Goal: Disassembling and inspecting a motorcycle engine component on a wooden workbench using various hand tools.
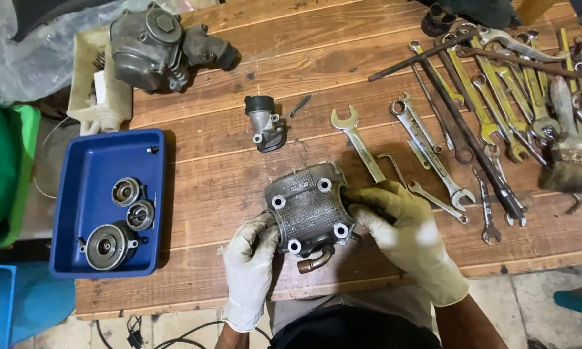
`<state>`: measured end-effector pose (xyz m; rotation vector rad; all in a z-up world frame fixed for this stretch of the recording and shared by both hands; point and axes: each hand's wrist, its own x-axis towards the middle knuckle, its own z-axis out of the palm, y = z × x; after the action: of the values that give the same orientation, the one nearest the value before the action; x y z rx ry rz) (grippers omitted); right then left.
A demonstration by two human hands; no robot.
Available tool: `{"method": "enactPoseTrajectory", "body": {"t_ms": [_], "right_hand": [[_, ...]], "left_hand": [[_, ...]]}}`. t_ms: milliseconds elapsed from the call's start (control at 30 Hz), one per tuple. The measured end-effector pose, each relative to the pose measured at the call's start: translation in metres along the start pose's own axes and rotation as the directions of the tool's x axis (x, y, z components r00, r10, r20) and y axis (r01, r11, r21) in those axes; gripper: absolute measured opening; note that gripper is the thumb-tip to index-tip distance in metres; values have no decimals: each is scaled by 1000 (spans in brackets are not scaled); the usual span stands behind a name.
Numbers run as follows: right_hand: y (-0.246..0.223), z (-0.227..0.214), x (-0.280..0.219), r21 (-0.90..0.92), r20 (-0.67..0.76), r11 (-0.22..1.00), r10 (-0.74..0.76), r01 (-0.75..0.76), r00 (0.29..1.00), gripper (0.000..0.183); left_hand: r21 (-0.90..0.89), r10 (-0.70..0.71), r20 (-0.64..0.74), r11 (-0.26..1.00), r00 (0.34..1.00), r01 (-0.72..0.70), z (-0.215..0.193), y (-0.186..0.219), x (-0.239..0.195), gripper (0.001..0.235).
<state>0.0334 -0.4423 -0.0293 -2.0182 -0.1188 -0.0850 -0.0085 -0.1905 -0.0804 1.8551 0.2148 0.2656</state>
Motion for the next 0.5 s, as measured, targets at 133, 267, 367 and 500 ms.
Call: {"method": "enactPoseTrajectory", "body": {"t_ms": [133, 267, 367, 500], "right_hand": [[29, 4, 6, -188, -7, 960, -213, 207, 977, 20], [83, 11, 11, -156, 113, 940, -289, 304, 951, 33], [41, 5, 5, -265, -15, 955, -142, 133, 990, 25], [26, 5, 5, -121, -45, 963, -248, 241, 968, 34]], "left_hand": [[-6, -23, -37, 1000, 999, 23, 2, -2, -1, 18], [7, -14, -37, 1000, 999, 14, 2, -6, -2, 18], [6, -23, -45, 1000, 999, 23, 2, -8, -2, 19], [2, -20, -44, 1000, 999, 20, 2, -6, -1, 20]]}}
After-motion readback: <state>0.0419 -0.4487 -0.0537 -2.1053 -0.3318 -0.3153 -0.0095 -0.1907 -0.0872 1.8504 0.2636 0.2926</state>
